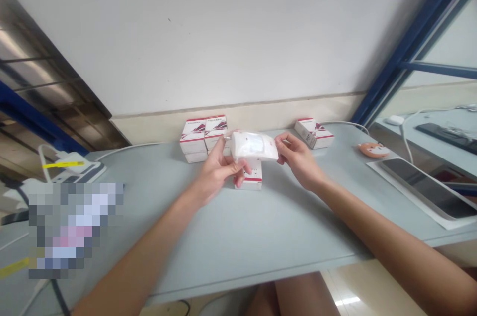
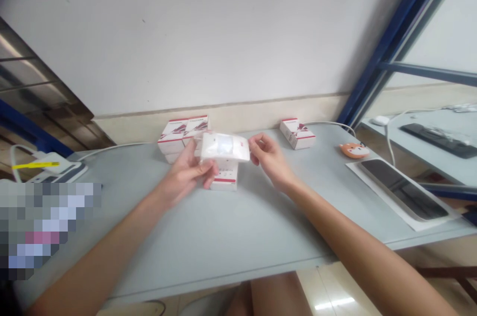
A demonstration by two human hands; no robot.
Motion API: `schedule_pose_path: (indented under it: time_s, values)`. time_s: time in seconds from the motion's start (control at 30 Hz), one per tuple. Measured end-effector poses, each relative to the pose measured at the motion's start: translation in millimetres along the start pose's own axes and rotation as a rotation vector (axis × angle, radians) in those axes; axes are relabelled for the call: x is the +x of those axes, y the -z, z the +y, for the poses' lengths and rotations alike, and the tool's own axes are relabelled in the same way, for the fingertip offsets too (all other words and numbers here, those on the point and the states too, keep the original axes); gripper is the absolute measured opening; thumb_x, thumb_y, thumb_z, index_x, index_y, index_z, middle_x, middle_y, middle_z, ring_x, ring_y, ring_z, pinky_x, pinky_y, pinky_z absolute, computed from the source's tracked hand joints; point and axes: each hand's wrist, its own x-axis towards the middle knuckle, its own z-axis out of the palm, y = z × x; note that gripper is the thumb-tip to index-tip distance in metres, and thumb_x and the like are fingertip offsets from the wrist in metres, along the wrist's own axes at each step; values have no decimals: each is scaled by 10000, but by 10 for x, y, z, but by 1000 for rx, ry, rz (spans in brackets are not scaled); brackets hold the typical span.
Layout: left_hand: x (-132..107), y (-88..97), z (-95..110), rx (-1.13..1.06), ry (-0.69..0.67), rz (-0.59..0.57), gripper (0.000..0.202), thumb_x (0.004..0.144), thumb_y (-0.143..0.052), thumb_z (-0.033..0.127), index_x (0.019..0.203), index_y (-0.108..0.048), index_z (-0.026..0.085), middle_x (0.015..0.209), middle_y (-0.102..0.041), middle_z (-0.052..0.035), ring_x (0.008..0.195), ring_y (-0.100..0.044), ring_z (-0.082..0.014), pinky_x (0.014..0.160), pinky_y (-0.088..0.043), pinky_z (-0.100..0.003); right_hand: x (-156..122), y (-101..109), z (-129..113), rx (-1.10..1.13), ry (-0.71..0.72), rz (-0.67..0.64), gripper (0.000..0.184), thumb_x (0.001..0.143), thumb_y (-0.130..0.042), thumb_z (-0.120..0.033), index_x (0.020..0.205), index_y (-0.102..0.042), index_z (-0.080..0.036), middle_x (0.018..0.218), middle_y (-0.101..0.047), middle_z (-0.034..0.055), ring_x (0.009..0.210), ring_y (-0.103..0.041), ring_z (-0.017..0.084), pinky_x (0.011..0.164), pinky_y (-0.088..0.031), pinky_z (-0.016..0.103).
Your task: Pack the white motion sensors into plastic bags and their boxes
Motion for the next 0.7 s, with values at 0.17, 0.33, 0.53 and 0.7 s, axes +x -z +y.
schedule_pose_path:
  time_s: [0.17, 0.33, 0.53, 0.7]
  values:
    - [58, 0, -86, 153, -110, 180, 595, 793, -873, 578, 1141, -518, 252, 736, -636, 49, 650, -571, -124, 632, -431, -244, -19, -19, -13, 8, 32, 23, 384, 935, -728, -599, 885, -568, -253, 643, -486, -48, 620, -416, 139, 584, -291, 294]
    - [101, -5, -150, 311, -63, 315, 654, 853, -586, 868, 780, -554, 219, 576, -499, 32, 581, -490, -142, 593, -399, -271, -39, -36, -66, 23, 208, -1, 400, 932, -750, -589, 852, -568, -242, 741, -528, -31, 655, -436, 132, 623, -359, 300]
    - [159, 99, -218, 304, 94, 348, 763, 833, -480, 943, 566, -425, 230, 489, -395, 24, 483, -370, -123, 501, -277, -282, -73, -13, -101, 42, 255, -258, 355, 895, -824, -507, 839, -599, -237, 931, -608, 17, 822, -572, 170, 739, -486, 327]
    - [147, 104, -268, 229, 116, 330, 696, 804, -622, 885, 727, -608, 193, 679, -606, -23, 622, -533, -159, 550, -372, -259, -168, -51, -89, -27, 161, -464, 772, 765, -937, -502, 1410, -538, -358, 1359, -589, 73, 928, -661, 197, 729, -575, 331]
